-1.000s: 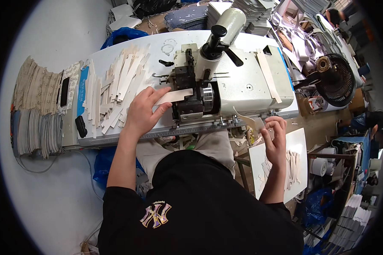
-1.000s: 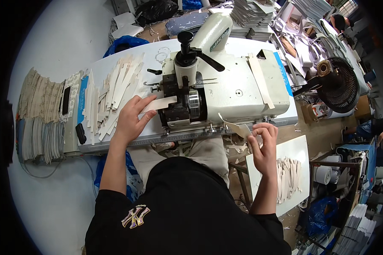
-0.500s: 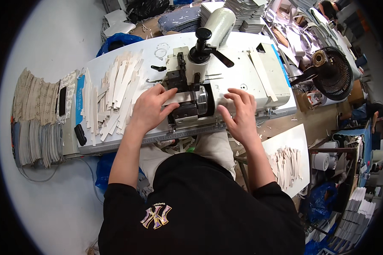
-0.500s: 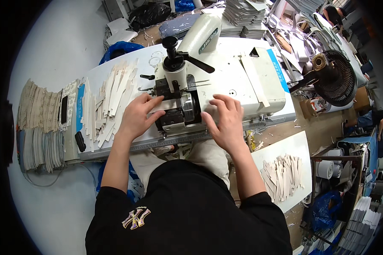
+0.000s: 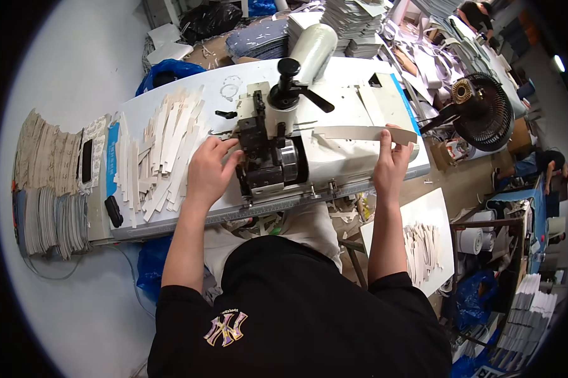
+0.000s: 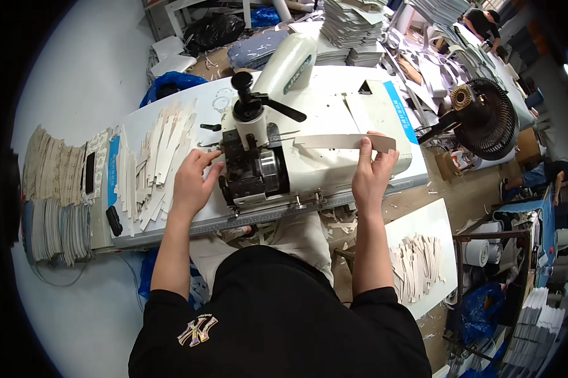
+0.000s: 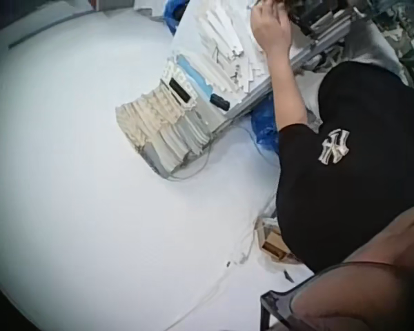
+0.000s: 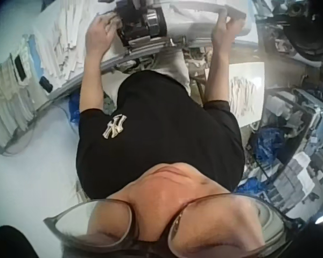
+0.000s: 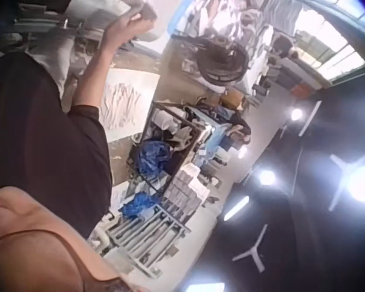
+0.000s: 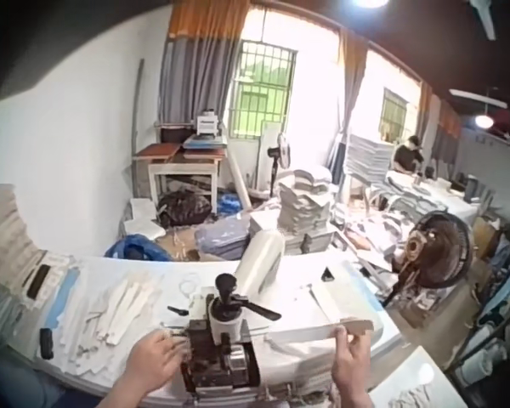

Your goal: Operating an industrial machine to process and organize thin white material strips.

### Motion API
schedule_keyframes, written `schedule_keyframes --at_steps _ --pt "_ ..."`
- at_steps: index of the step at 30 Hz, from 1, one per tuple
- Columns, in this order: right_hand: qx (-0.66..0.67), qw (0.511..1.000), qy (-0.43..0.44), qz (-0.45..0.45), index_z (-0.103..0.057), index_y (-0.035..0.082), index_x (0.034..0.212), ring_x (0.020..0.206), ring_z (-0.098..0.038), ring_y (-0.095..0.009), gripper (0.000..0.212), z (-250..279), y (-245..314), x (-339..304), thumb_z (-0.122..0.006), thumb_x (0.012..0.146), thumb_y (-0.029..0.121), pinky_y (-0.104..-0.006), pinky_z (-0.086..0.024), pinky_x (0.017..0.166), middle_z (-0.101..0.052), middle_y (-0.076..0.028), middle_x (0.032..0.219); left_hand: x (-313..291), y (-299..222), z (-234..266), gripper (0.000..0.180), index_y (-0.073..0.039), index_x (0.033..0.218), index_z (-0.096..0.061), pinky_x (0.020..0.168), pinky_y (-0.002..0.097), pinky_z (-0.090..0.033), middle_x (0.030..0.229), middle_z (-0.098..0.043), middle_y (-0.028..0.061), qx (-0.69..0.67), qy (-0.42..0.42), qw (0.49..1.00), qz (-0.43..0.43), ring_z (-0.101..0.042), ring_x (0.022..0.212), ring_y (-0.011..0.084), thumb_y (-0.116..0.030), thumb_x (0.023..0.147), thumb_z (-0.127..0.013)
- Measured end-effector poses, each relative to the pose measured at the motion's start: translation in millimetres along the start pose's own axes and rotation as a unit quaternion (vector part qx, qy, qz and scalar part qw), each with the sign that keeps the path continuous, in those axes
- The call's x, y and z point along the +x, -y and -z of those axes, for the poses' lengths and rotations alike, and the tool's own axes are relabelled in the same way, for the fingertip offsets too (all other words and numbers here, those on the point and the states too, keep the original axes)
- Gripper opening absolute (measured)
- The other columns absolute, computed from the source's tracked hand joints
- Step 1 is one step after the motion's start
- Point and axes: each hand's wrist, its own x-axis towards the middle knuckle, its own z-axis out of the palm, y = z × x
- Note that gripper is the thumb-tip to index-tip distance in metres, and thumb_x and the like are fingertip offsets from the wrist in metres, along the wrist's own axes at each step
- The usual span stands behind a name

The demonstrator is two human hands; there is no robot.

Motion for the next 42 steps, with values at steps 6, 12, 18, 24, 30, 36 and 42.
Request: schedule_keyframes --at_steps 6,12,18,24,30,36,42 --pt "-0.04 0.973 -0.054 0.221 -0.071 0.007 0.112 0.112 -0.056 -0.025 0.013 23.9 29.0 -24.2 -0.071 0.106 0.018 -0.0379 -0.044 0.099 -0.066 -0.011 0.12 -17.7 -25.0 16.3 0.031 -0.002 0.126 -0.076 0.074 0.0325 -0.052 0.109 -0.072 0.0065 -0.205 0.096 0.96 0.165 -0.065 0.086 0.0153 -0.027 0.108 -0.068" --pt "0.024 0.865 0.207 0.457 -0.076 0.021 0.107 0.116 -0.056 -0.02 0.028 10.8 90.0 -115.5 -0.087 0.081 0.017 -0.0364 -0.041 0.095 -0.068 0.01 0.127 -57.2 -95.4 5.6 0.048 0.001 0.153 -0.054 0.099 0.0281 -0.052 0.118 -0.073 0.0109 -0.665 0.278 0.636 0.275 -0.067 0.108 0.0162 -0.03 0.119 -0.044" --pt "0.066 0.879 0.251 0.4 -0.076 0.021 0.115 0.122 -0.055 -0.021 0.035 5.6 91.7 -132.0 -0.086 0.082 0.016 -0.0377 -0.042 0.098 -0.066 0.007 0.136 -58.5 -85.6 -1.6 0.048 0.006 0.15 -0.052 0.082 0.0268 -0.054 0.103 -0.07 0.0093 -0.736 0.245 0.587 0.231 -0.065 0.091 0.0133 -0.029 0.118 -0.041" --pt "0.149 0.926 0.266 0.223 -0.066 0.011 0.134 0.128 -0.052 -0.025 0.046 6.4 88.6 -126.6 -0.079 0.09 0.015 -0.0425 -0.042 0.105 -0.06 -0.008 0.146 -65.7 -80.8 11.6 0.048 0.001 0.156 -0.051 0.072 0.0264 -0.053 0.1 -0.067 0.0058 -0.673 0.262 0.642 0.256 -0.064 0.083 0.0122 -0.028 0.119 -0.04" --pt "0.277 0.901 0.333 -0.024 -0.06 0.005 0.129 0.118 -0.058 -0.021 0.028 0.1 90.7 -128.3 -0.068 0.104 0.015 -0.0393 -0.048 0.101 -0.059 -0.011 0.137 -62.4 -104.4 7.8 0.051 -0.002 0.163 -0.044 0.07 0.0243 -0.053 0.103 -0.065 0.0043 -0.596 0.24 0.739 0.203 -0.063 0.08 0.0118 -0.029 0.12 -0.04" --pt "0.521 0.736 0.343 -0.263 -0.058 0.004 0.116 0.101 -0.061 -0.012 0.012 -14.5 83.5 -134.4 -0.057 0.114 0.016 -0.0311 -0.053 0.089 -0.055 -0.005 0.131 -69.2 -105.1 -5.2 0.05 -0.004 0.165 -0.042 0.072 0.023 -0.052 0.108 -0.064 0.0045 -0.596 0.215 0.755 0.17 -0.061 0.081 0.0104 -0.026 0.12 -0.043" --pt "0.401 0.835 0.328 -0.185 -0.062 0.006 0.127 0.111 -0.059 -0.015 0.021 -25.9 61.3 -132.4 -0.065 0.11 0.019 -0.0333 -0.049 0.097 -0.053 -0.007 0.144 -91.2 -74.4 -11.4 0.032 -0.002 0.136 -0.058 0.071 0.0272 -0.053 0.107 -0.068 0.0035 -0.551 0.274 0.747 0.25 -0.062 0.08 0.0104 -0.028 0.117 -0.055"
